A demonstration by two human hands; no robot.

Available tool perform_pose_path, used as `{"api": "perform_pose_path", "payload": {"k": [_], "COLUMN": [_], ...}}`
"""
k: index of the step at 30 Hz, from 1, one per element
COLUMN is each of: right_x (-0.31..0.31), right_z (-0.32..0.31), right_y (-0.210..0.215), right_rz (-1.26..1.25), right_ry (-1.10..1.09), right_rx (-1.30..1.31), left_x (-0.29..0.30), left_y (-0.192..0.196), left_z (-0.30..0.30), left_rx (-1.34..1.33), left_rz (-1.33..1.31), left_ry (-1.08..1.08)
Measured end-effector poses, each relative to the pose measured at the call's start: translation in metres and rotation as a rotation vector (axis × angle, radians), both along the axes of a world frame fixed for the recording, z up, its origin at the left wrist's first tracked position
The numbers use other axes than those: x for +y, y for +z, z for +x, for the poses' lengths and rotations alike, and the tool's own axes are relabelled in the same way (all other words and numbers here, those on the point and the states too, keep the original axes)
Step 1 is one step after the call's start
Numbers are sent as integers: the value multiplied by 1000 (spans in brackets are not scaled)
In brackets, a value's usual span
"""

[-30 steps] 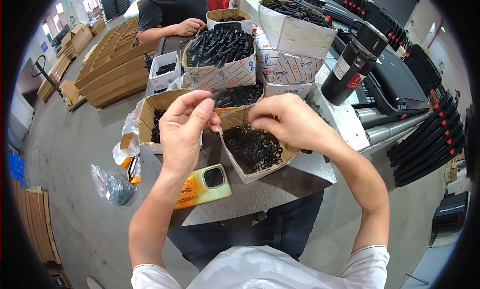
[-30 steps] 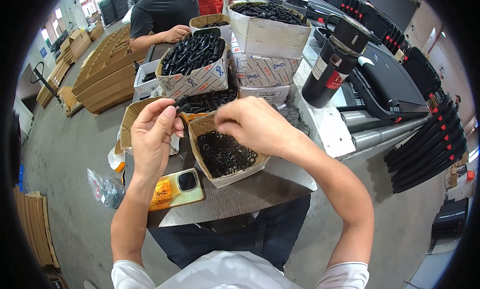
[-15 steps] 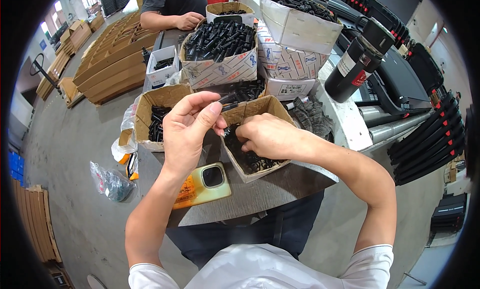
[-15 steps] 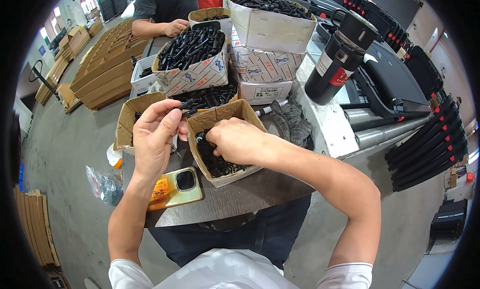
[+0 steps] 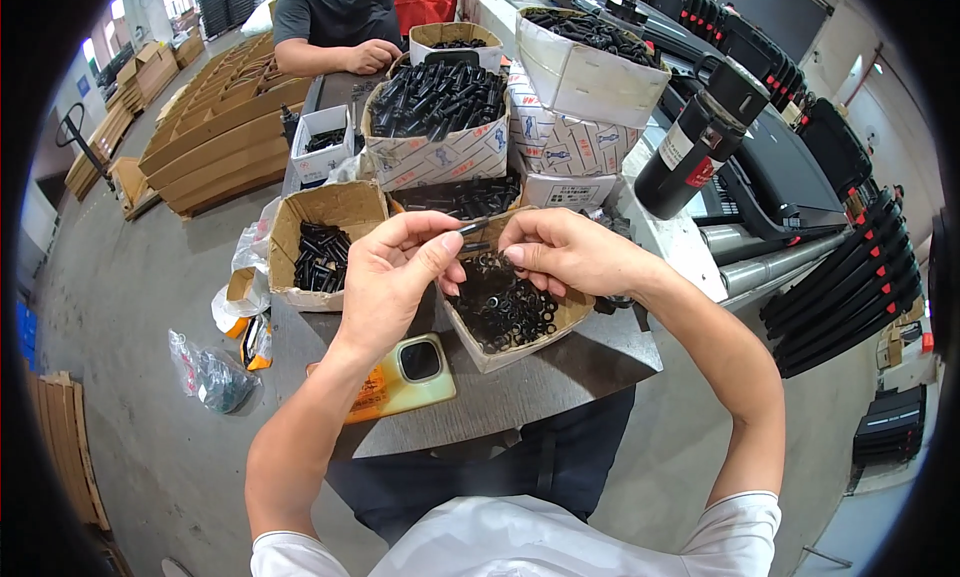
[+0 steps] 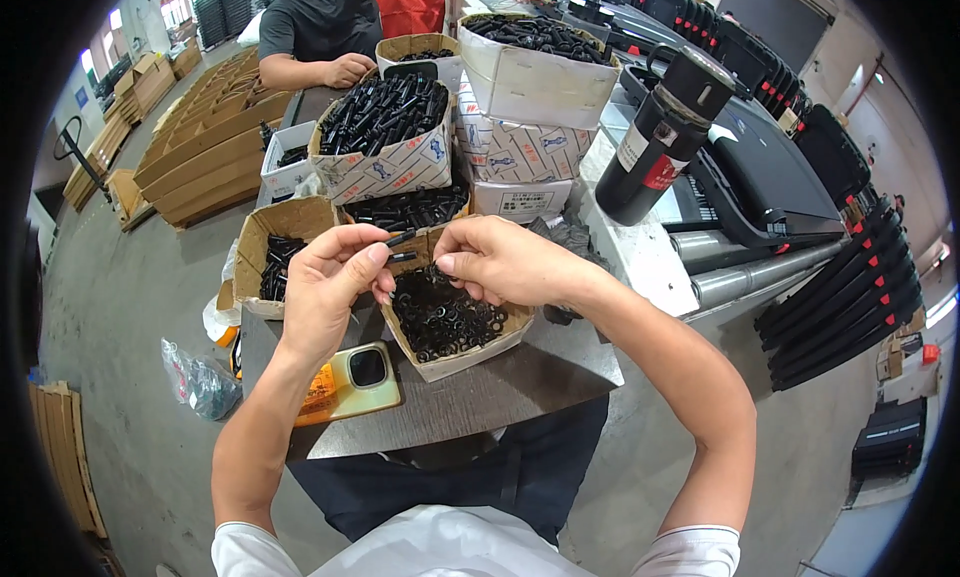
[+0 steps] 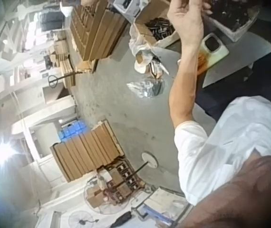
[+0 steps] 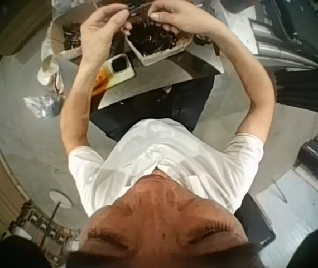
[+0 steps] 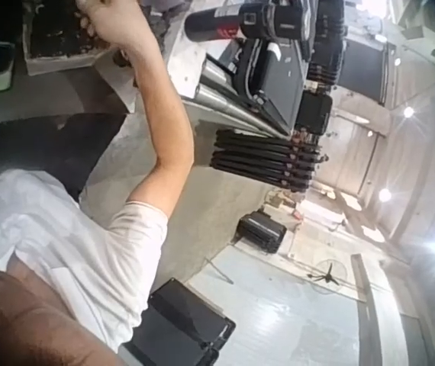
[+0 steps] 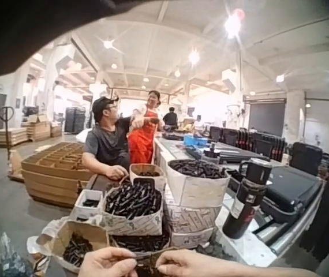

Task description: Assembling small black plastic components by hand.

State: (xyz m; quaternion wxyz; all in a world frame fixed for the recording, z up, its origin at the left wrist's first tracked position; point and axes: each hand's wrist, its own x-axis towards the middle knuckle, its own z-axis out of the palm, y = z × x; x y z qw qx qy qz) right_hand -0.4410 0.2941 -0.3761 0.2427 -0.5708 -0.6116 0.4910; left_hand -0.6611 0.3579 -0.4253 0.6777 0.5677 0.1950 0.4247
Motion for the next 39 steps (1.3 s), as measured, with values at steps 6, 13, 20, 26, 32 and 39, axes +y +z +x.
{"api": "perform_pose_path", "payload": {"k": [6,13,20,26,32,39], "right_x": [-3,-4,1,1,0,-2], "right_z": [9,5,2,1,-1,0], "right_y": [-12,-22,-26,-24,-22,-25], "right_rz": [-138,-253,-233,-260,-317,-156], "right_ry": [-80,-89,-73,-95,-165,-186], "right_rx": [447,738,817,840,897,771], "left_x": [-2,-6,-6,-7,-7,-6], "left_y": [-1,0,-2,0,-3,-2], "left_z": [0,2,3,5,6,5], "left_rx": [-1,-6,1,27,21,-4], "left_rz": [9,11,8,27,33,2], "left_ry": [-7,5,31,65,85,101]}}
